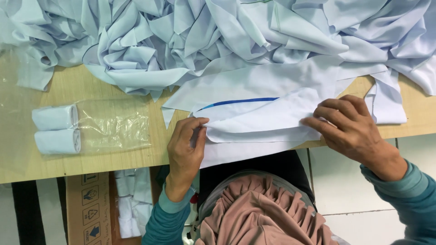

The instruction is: The person takes a white fabric strip from a pile on a table, aligns the ends, and rolls it by hand into a tight cylinder.

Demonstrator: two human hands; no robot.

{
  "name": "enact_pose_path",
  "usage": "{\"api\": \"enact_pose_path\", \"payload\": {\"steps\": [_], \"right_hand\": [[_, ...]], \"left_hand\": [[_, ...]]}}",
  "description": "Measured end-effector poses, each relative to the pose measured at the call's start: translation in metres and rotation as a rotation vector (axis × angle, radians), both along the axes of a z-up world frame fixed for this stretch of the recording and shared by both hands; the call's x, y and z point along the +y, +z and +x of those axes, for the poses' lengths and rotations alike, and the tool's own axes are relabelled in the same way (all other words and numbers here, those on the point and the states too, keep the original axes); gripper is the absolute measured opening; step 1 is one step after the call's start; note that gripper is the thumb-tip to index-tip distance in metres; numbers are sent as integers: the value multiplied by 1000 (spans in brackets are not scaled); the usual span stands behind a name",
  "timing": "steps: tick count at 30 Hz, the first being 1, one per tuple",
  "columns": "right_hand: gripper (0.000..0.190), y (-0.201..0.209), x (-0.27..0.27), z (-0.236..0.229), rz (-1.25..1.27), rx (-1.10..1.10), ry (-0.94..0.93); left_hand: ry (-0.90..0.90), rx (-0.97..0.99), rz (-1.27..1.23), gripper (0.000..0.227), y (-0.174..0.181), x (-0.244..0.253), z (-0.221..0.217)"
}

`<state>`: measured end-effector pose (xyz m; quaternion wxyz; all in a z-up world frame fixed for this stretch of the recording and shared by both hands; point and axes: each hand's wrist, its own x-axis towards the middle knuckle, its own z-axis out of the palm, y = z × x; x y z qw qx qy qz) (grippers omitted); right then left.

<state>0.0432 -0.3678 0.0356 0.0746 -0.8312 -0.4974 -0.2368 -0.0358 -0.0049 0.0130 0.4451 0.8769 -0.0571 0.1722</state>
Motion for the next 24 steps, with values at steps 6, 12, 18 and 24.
{"api": "enact_pose_path", "payload": {"steps": [6,12,18,24], "right_hand": [[31,-2,-7,-6,65,186,-71],[22,-8,-4,16,40,209,-285],[31,-23,4,28,-52,233,-363],[15,-29,8,32,22,276,-362]], "left_hand": [[40,-151,206,23,-13,1,-6],[116,-178,305,23,-20,2,-16],[239,-113,257,17,-22,6,-36],[300,-92,228,11,-8,0,-34]]}}
